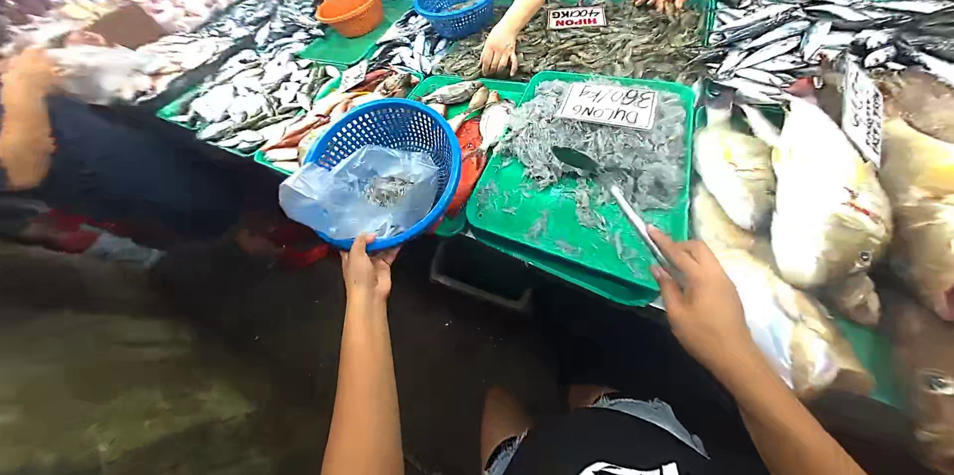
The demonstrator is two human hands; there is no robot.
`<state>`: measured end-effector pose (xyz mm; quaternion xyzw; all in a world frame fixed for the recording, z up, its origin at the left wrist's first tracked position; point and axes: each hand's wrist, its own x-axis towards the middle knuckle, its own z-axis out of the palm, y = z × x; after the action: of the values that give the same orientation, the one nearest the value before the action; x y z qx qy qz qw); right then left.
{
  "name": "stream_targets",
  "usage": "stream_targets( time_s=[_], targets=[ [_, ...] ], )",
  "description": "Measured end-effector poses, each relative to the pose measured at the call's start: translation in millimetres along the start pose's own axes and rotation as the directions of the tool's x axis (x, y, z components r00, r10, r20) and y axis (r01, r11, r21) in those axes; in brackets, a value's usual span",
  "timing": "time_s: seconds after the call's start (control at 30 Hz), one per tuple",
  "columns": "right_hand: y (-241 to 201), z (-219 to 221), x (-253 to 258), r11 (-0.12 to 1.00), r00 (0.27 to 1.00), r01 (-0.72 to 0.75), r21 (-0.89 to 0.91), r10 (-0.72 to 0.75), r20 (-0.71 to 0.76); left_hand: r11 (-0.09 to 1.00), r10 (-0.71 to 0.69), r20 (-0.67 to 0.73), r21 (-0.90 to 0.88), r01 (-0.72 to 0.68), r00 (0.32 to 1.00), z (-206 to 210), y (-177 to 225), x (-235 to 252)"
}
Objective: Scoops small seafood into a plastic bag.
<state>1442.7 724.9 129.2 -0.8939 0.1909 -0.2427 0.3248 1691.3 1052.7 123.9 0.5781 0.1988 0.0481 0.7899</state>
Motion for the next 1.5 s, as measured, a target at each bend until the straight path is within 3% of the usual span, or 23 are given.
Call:
stream_targets(
  time_s=[0.13, 0.23, 0.37, 0.57, 0.7, 0.83, 1.03, 1.13, 1.2, 1.33, 1.43, 1.5],
  targets=[
    [-36.1, 42.7, 58.3, 0.983, 0.998, 0.045, -0.176, -0.05, -0.026, 0.988, -0.021, 0.086, 0.155, 0.008, 0.996, 7.4, 3.9, 27.1],
    [-61.7, 70.7, 92.2, 0.952, 0.999, -0.011, -0.305, -0.002, -0.041, 0.948, -0.103, 0.146, 0.314, 0.053, 0.984, -5.3, -2.7, 41.0],
    [-98.6, 92.7, 135.9, 0.903, 0.996, -0.091, -0.421, 0.074, -0.055, 0.912, -0.133, 0.298, 0.411, -0.002, 0.945, -26.8, -1.8, 53.6],
    [-131.0, 106.0, 180.9, 0.813, 0.967, -0.138, -0.566, 0.234, 0.101, 0.804, 0.263, 0.434, 0.395, -0.444, 0.862, -55.2, 17.8, 86.3],
    [-162.9, 100.5, 188.0, 0.734, 0.932, -0.11, -0.671, 0.31, 0.187, 0.727, 0.431, 0.442, 0.346, -0.593, 0.787, -55.5, 36.9, 101.5],
    [-182.8, 92.9, 173.9, 0.681, 0.931, -0.05, -0.731, 0.295, 0.212, 0.656, 0.541, 0.534, 0.215, -0.723, 0.65, -58.8, 35.3, 105.4],
    [-189.1, 89.7, 138.0, 0.627, 0.929, 0.037, -0.779, 0.266, 0.257, 0.343, 0.771, 0.587, -0.055, -0.938, 0.247, -49.2, 48.4, 99.9],
    [-189.3, 85.7, 119.8, 0.634, 0.918, 0.019, -0.773, 0.296, 0.265, 0.22, 0.77, 0.619, -0.03, -0.975, 0.154, -33.9, 69.8, 87.7],
    [-189.0, 76.3, 107.2, 0.645, 0.919, 0.0, -0.764, 0.302, 0.255, 0.198, 0.726, 0.667, 0.036, -0.98, 0.171, -24.8, 76.0, 80.3],
    [-187.5, 49.9, 85.7, 0.665, 0.945, -0.016, -0.747, 0.253, 0.205, 0.194, 0.617, 0.716, 0.264, -0.945, 0.327, -21.0, 79.7, 77.2],
    [-182.8, 36.0, 85.7, 0.664, 0.97, -0.045, -0.747, 0.208, 0.126, 0.249, 0.537, 0.718, 0.366, -0.896, 0.443, -24.4, 80.7, 78.1],
    [-172.5, 37.0, 93.4, 0.676, 0.962, -0.094, -0.731, 0.249, 0.107, 0.242, 0.523, 0.703, 0.42, -0.875, 0.482, -24.7, 80.9, 78.7]
  ],
)
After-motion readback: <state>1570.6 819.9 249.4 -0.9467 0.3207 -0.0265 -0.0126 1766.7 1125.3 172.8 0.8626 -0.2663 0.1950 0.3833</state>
